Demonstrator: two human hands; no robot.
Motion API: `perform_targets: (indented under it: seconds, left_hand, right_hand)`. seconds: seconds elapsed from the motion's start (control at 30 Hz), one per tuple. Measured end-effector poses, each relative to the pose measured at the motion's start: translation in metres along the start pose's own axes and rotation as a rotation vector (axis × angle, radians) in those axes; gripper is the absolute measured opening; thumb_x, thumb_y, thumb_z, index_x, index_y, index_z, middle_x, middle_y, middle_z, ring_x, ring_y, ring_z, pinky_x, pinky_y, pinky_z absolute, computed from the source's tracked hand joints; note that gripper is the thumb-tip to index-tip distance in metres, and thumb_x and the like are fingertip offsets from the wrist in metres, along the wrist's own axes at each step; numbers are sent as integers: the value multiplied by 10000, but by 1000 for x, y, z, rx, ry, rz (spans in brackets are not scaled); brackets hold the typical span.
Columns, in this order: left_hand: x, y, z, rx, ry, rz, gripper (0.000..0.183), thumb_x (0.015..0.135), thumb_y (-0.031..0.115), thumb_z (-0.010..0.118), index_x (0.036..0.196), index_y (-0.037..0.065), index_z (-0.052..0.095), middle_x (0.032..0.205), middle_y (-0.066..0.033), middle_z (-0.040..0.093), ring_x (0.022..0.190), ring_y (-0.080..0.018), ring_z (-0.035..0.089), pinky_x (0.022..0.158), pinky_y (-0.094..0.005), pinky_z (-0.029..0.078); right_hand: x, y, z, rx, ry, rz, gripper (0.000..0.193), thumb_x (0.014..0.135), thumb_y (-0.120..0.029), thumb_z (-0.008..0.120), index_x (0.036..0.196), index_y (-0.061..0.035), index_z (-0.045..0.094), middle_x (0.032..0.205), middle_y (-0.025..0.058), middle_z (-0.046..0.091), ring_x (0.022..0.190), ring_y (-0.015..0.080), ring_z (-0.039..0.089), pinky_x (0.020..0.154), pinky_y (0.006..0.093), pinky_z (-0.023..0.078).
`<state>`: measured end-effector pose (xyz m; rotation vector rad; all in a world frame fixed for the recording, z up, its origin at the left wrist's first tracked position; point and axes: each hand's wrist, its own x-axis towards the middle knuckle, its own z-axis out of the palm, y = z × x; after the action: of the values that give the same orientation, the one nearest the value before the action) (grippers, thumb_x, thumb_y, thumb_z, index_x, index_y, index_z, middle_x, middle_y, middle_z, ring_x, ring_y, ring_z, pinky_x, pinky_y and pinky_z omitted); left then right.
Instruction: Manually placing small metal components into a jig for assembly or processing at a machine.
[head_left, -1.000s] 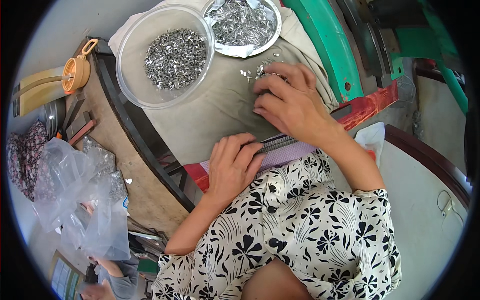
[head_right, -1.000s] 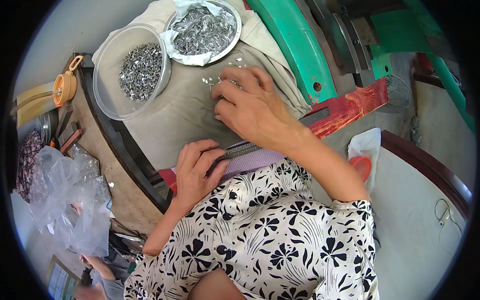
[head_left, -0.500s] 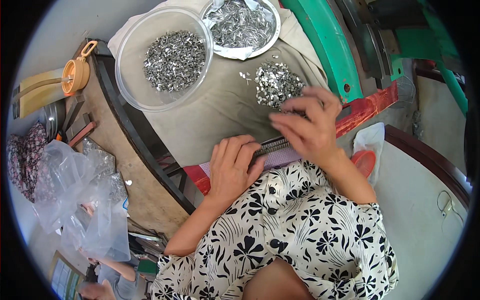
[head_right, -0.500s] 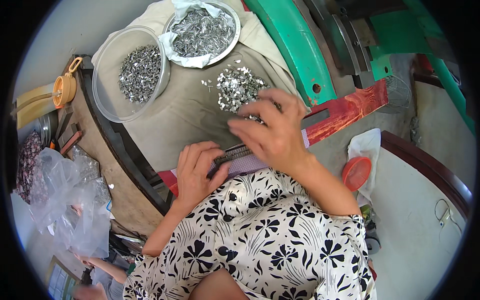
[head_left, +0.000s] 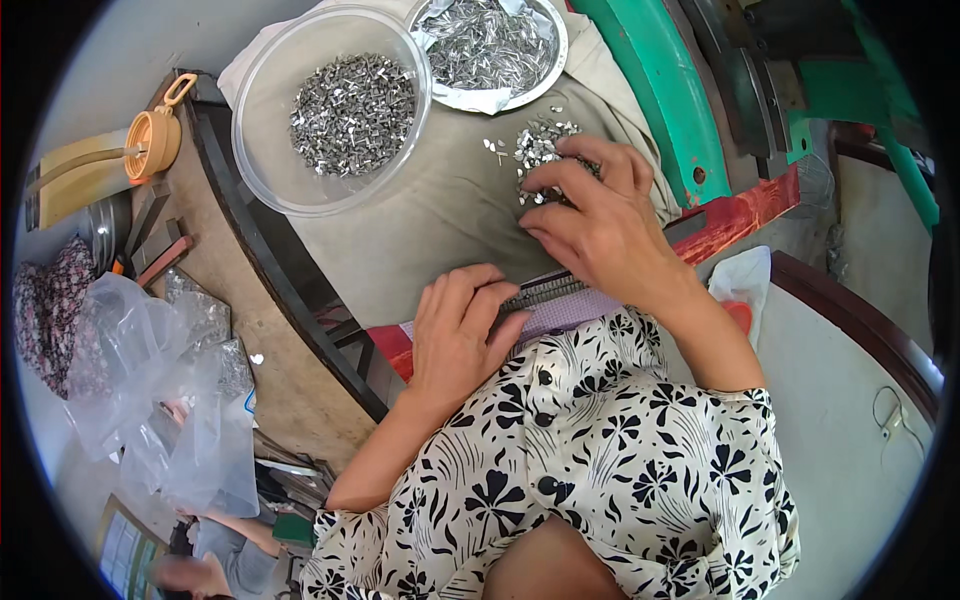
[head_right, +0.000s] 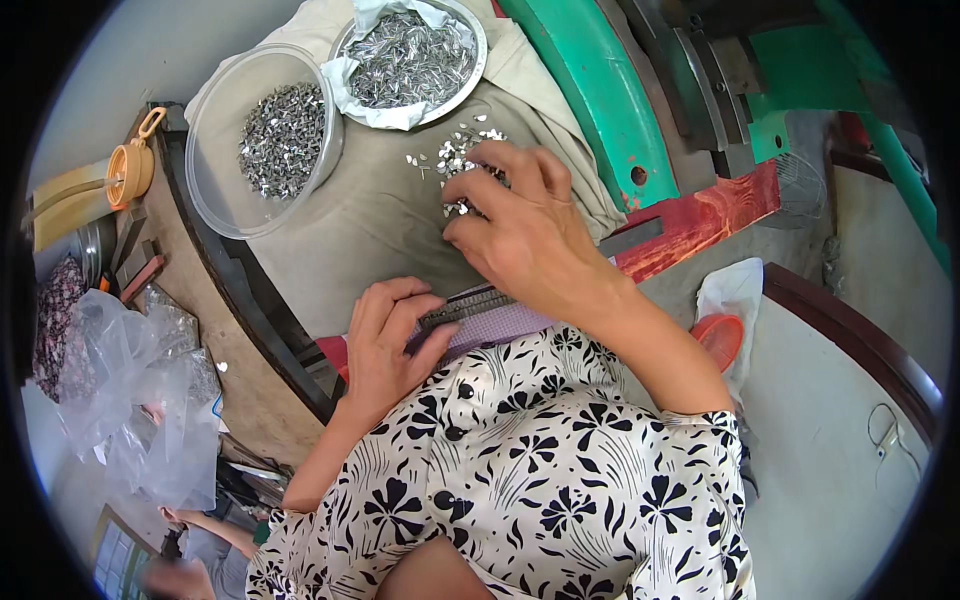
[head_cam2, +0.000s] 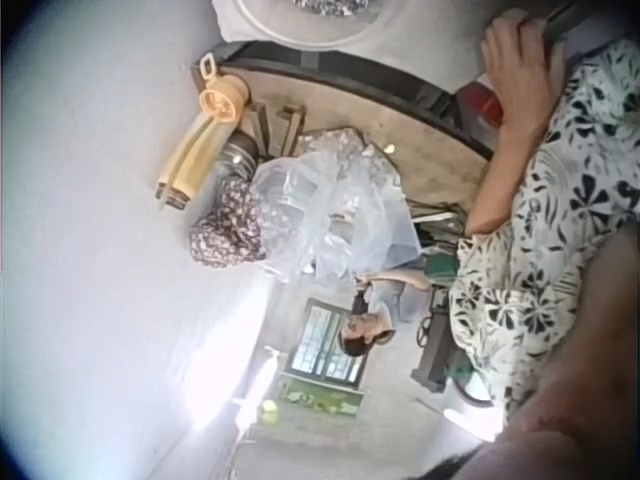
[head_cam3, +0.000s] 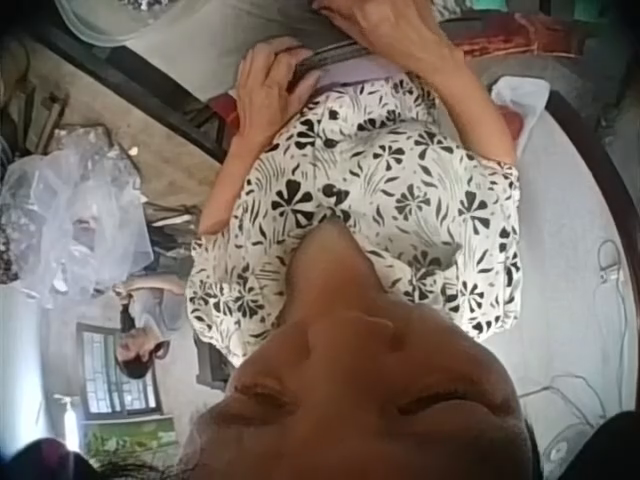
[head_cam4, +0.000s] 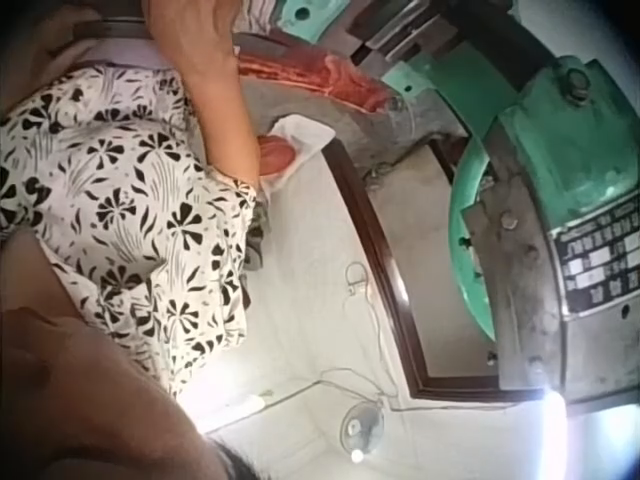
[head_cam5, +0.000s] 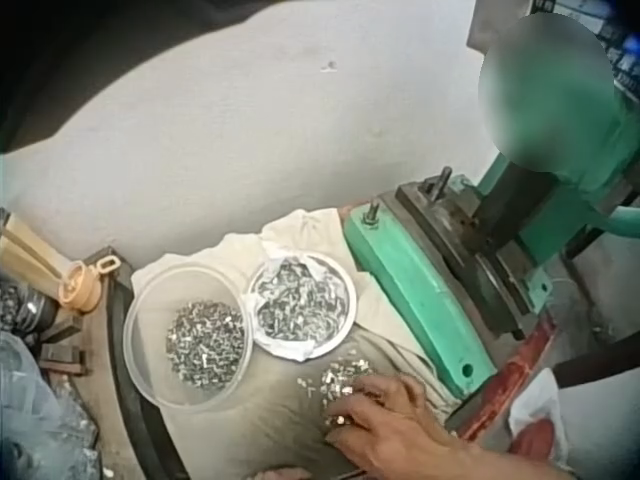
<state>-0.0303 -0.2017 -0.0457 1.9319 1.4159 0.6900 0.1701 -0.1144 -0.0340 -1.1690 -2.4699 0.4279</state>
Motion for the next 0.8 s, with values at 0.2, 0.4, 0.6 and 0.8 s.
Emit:
perform_targets:
  seconds: [0.2,0.4,0.6,0.8]
  left_hand:
    - [3,0,7,32,33,61,260,704,82,814,928,88,681,1019,-51,634,880,-254,603,732,-362,436]
    - [2,1,7,40,26,71,241,699,44,790,906,90,676,1002,-43,633,860,-243,602,717,-356,422]
    - [1,2,4,28,11,42,253,698,33,786,913,83,663,1005,-52,630,876,-254,603,748,-364,433]
    - [0,0,0,9,-50,11,309,706,73,810,966,76,643,1061,-68,620,937,-270,592,786,-381,429]
  right_hand:
    - [10,7,-2,40,-81,-41,148,707,-138,776,833,-140,699,1112,-23,609,1224,290,483,1015,471,320]
    - [12,8,1,124,-60,-81,96,732,-157,734,780,-105,670,1052,-4,588,1193,267,493,1047,466,322]
    - [2,2,9,48,18,-41,160,737,-184,782,829,-129,664,1071,-38,626,1171,275,509,983,455,326]
    - [-42,-21,10,12,112,-34,158,670,-253,812,789,-212,716,970,-92,640,1136,242,506,922,412,309]
